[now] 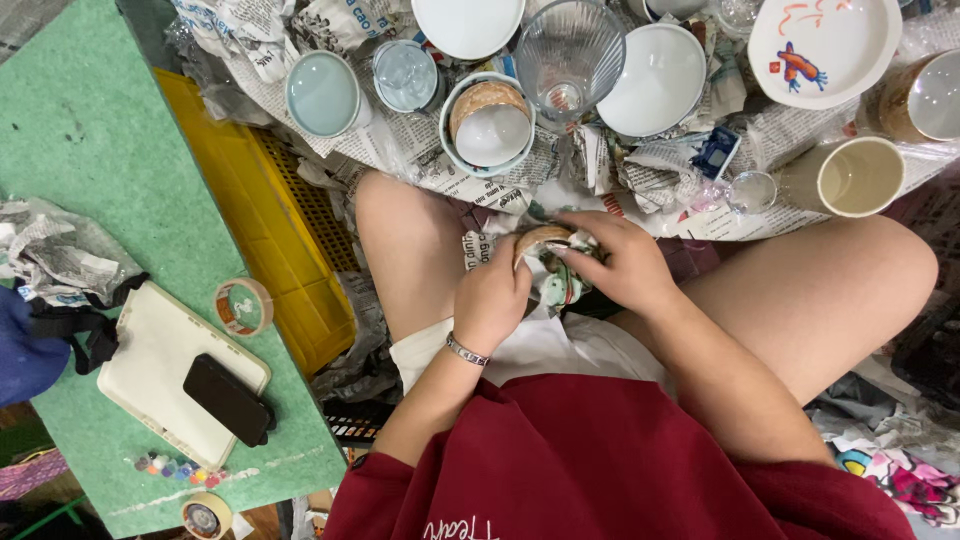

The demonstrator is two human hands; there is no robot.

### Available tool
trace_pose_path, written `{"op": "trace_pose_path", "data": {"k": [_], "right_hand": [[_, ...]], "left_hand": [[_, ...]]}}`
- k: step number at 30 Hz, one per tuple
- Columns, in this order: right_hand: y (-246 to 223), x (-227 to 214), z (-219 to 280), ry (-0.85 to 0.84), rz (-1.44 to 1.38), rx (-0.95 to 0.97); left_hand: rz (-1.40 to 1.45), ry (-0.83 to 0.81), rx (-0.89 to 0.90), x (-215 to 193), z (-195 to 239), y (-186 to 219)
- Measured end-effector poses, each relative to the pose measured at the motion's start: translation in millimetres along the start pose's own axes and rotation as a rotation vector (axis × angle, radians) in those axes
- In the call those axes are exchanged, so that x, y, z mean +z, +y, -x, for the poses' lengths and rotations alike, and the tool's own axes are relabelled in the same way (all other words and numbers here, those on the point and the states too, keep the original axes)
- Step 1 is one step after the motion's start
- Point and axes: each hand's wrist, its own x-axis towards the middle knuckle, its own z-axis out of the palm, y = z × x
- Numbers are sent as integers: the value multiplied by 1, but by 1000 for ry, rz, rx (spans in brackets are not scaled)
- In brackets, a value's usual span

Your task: The person sits on the floor and wraps various small dishes, bowls, and cups with newspaper. They fold the paper around each item and place the wrapped items into a pile. The person handles the items one at a time.

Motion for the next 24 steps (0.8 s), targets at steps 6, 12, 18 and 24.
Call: {"op": "trace_pose_path", "data": {"k": [6,12,18,24], "right_hand": [[15,-13,7,-52,-326,46],[21,-5,9,64,-302,190],[10,-12,6,11,-276,42],[26,-6,7,-186,-520,158]], "left_hand": [[200,117,23,-15,4,11],[453,190,-10,-18,-2,11],[472,320,-16,-12,-5,3],[162,320,93,-8,1,8]]}}
